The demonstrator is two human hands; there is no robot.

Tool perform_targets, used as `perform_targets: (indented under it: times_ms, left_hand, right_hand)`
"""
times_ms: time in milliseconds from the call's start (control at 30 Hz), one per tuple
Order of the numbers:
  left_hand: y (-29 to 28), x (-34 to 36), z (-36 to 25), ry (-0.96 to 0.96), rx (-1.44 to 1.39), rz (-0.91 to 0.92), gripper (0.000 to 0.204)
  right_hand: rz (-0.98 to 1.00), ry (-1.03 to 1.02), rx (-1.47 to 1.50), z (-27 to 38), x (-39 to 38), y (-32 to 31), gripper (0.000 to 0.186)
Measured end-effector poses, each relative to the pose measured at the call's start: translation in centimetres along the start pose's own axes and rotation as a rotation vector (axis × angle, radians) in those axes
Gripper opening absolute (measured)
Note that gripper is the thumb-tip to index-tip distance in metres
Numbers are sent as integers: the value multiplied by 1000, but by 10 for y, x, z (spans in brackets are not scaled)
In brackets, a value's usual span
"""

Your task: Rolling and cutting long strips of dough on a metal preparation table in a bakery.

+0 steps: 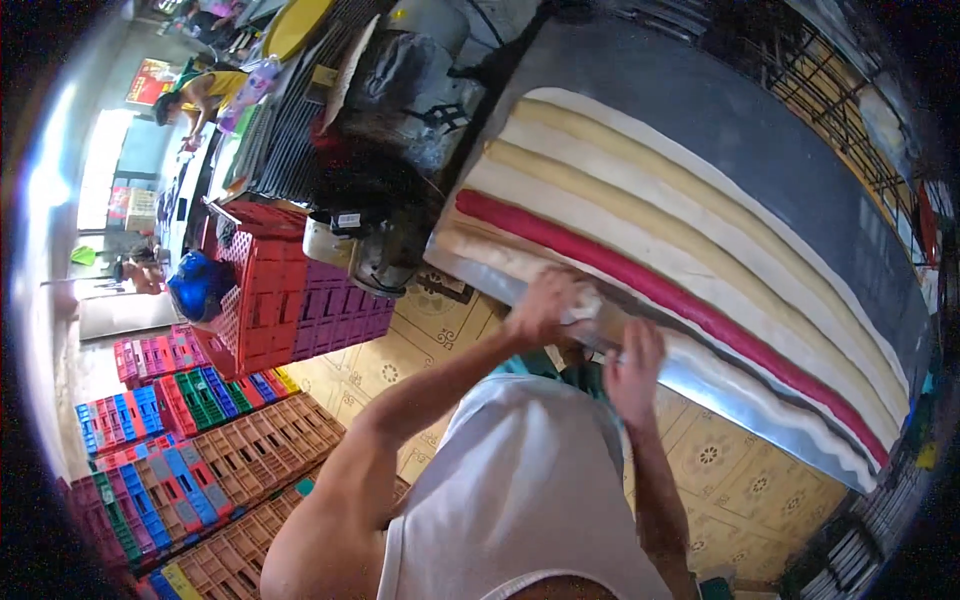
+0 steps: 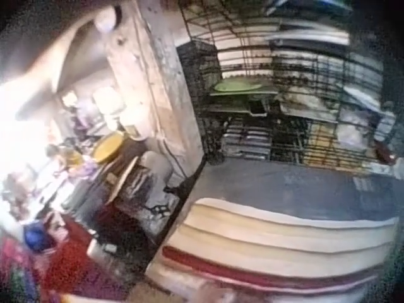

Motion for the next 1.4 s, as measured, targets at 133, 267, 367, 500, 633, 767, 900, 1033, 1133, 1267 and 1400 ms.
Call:
perform_targets:
  times_ms: [133, 267, 367, 500, 633, 767, 900, 1033, 1133, 1267, 1400]
  left_hand:
    - [-72, -40, 105, -223, 272, -136, 87]
    - [-76, -29, 168, -169, 478, 30, 88]
    - [-73, 4, 180, -156, 350, 144, 80]
    - [-120, 38, 172, -174, 94, 201, 60]
    - [-142, 19, 164, 78, 193, 154, 61]
    - [-118, -25, 200, -121, 165, 349, 57]
    - [-149, -32, 197, 40, 61, -46, 61]
    - [-149, -55, 228, -48, 73, -16, 80]
    - [-138, -59, 275, -283, -122, 26, 83]
    - [-145, -41, 275, -356, -201, 65, 75]
    - [-126, -48, 290, -548, -232, 208, 61]
  right_hand:
    - [59, -90, -19, 56, 65, 57, 76]
    - [211, 31, -302, 41, 90, 101, 87]
    - [275, 39, -330, 11, 102, 107, 88]
    - [267, 169, 29, -10, 125, 101, 74]
    - [186, 123, -74, 51, 114, 68, 63]
    - [236, 201, -221, 68, 90, 125, 69]
    - [174, 246, -200, 74, 109, 113, 72]
    - [108, 202, -178, 112, 128, 105, 70]
    - [72, 104, -73, 143, 155, 127, 68]
    - [114, -55, -24, 170, 190, 168, 65]
    - [225, -76, -57, 162, 195, 194, 64]
Point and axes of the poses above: each hand's wrist, its own x-axis towards the middle knuckle, its own y-axis out of the palm, z = x × y, the point moved 9 cm from there along x, towards the middle knuckle, and after that the axes turned 11 degrees about -y, right-handed, at the moved point
